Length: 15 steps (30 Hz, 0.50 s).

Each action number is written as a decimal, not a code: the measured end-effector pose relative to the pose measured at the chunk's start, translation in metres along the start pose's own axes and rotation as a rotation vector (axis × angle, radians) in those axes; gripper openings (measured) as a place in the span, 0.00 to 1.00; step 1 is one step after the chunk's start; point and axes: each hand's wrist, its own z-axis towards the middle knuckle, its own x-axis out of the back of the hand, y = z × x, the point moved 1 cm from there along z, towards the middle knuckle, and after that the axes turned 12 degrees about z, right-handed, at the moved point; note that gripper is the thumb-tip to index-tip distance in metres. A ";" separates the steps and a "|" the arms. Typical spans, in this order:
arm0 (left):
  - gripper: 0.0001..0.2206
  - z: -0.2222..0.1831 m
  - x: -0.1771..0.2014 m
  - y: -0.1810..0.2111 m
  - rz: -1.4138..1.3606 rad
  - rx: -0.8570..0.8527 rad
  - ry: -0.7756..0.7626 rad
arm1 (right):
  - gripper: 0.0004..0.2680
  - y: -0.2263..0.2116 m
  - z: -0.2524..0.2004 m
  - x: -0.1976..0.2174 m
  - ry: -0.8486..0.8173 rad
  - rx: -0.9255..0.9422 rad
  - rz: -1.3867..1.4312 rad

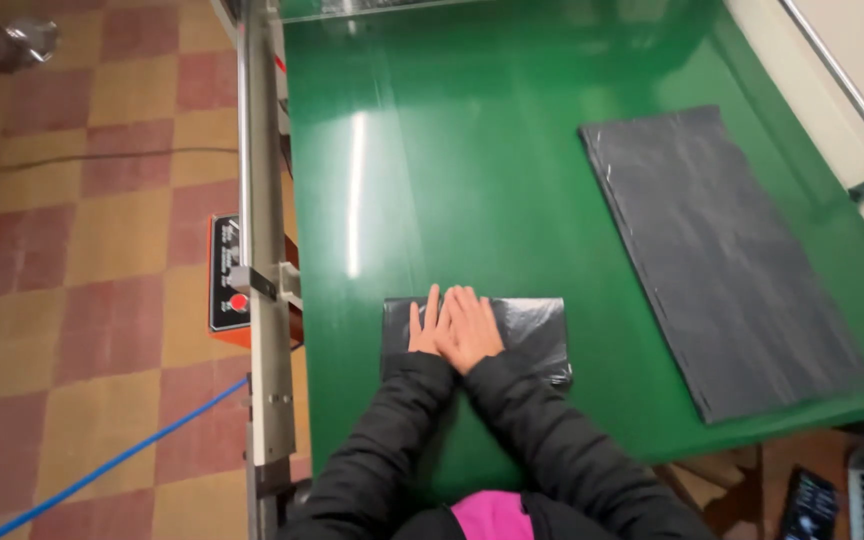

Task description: Folding plastic bags as they come off a conveyor belt and placing them into a crate.

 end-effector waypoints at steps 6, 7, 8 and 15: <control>0.50 0.009 0.113 -0.064 -0.282 0.131 -0.541 | 0.33 0.032 -0.028 0.057 -0.122 -0.331 -0.237; 0.50 -0.004 0.113 -0.075 -0.279 0.127 -0.528 | 0.33 0.040 -0.036 0.063 -0.110 -0.326 -0.242; 0.51 -0.017 0.114 -0.085 -0.315 0.059 -0.497 | 0.34 0.047 -0.043 0.070 -0.006 -0.275 -0.314; 0.26 -0.050 0.095 -0.117 -0.197 -0.472 -0.570 | 0.22 -0.093 0.008 0.129 -0.433 -0.456 -0.166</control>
